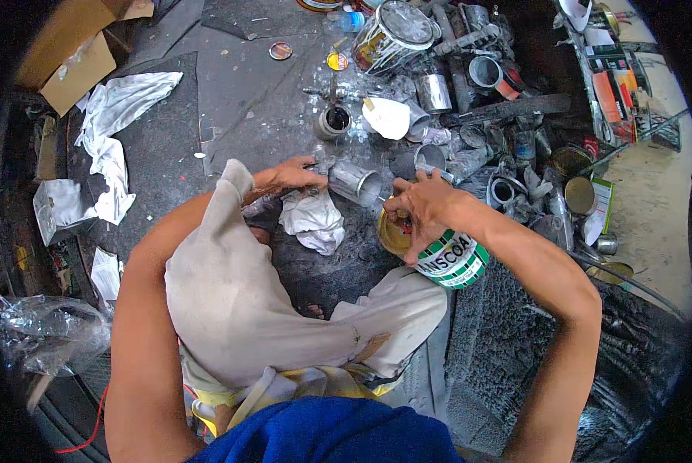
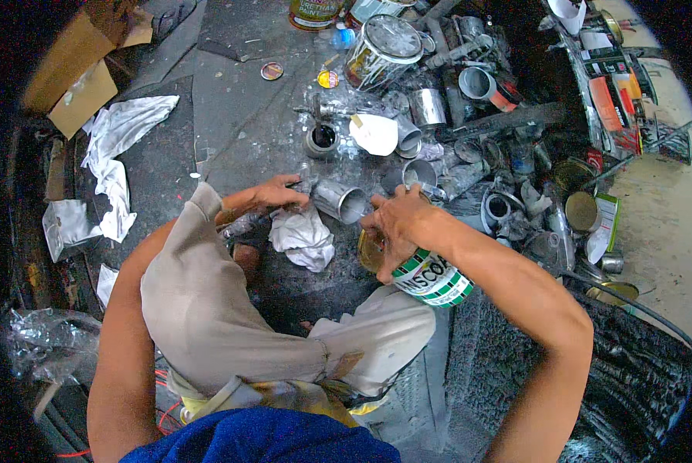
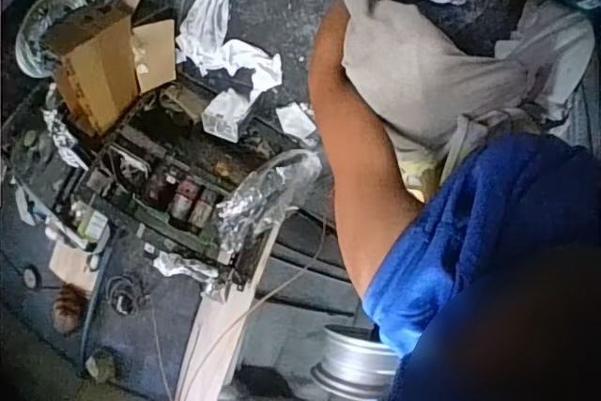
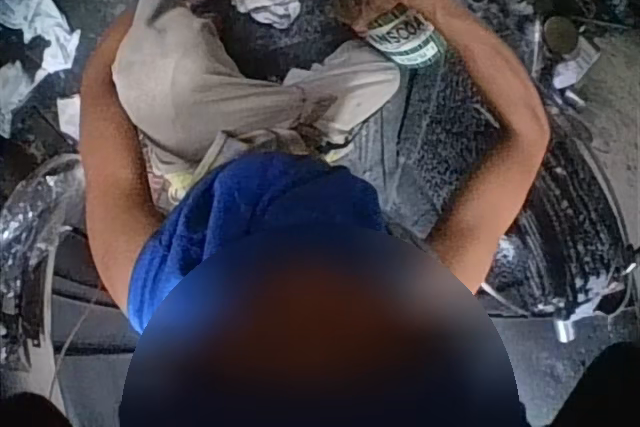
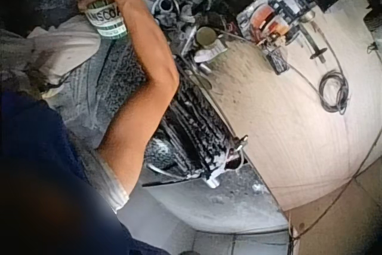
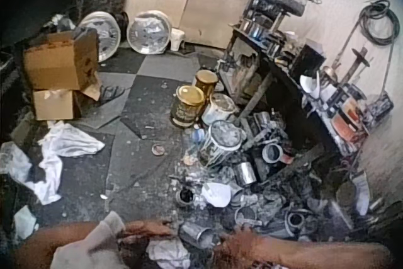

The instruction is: Apply paint to a wheel rim using a spray gun and then cleaning the spray gun.

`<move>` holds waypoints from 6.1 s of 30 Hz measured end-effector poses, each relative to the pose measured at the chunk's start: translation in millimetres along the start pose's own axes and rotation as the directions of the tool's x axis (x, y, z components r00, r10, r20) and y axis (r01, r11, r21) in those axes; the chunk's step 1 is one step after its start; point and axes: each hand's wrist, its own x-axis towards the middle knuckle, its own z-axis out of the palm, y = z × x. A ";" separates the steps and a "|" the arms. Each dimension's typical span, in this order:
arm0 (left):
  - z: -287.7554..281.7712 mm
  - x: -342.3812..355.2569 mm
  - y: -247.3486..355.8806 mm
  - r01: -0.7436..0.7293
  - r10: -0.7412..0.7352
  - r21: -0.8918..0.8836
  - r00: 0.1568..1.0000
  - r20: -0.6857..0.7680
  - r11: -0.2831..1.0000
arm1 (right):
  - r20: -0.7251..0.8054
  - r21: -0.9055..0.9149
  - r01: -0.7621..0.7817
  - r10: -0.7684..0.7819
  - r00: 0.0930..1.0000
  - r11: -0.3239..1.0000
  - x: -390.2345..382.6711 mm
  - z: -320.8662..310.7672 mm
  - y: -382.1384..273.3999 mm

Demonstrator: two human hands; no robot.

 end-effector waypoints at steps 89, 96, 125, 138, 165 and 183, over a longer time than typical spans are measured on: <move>-30.5 14.0 -25.5 0.079 -0.079 -0.045 0.997 0.006 0.996 | -0.329 0.817 0.471 0.940 -0.092 0.332 0.2 161.3 60.7; -18.6 1.2 -8.8 -0.066 0.089 -0.184 0.989 0.121 0.981 | -0.638 0.678 0.469 0.770 -0.010 0.567 -11.7 107.5 -15.0; -41.6 -17.0 -26.3 -0.293 0.236 0.140 0.917 0.323 0.946 | -0.860 0.499 0.541 0.463 0.214 0.677 1.4 80.1 -61.5; -30.6 -7.4 -24.4 -0.078 0.070 0.045 0.984 0.164 0.996 | -0.867 0.477 0.599 0.455 0.203 0.643 1.1 83.6 -64.5; -28.0 -27.1 -6.0 -0.034 0.066 -0.151 0.975 0.214 0.988 | -0.855 0.516 0.591 0.418 0.309 0.620 1.3 79.4 -58.7; -30.3 -10.0 -30.7 -0.079 0.121 -0.217 0.975 0.189 0.973 | -0.833 0.545 0.530 0.492 0.253 0.650 -5.1 72.9 -64.9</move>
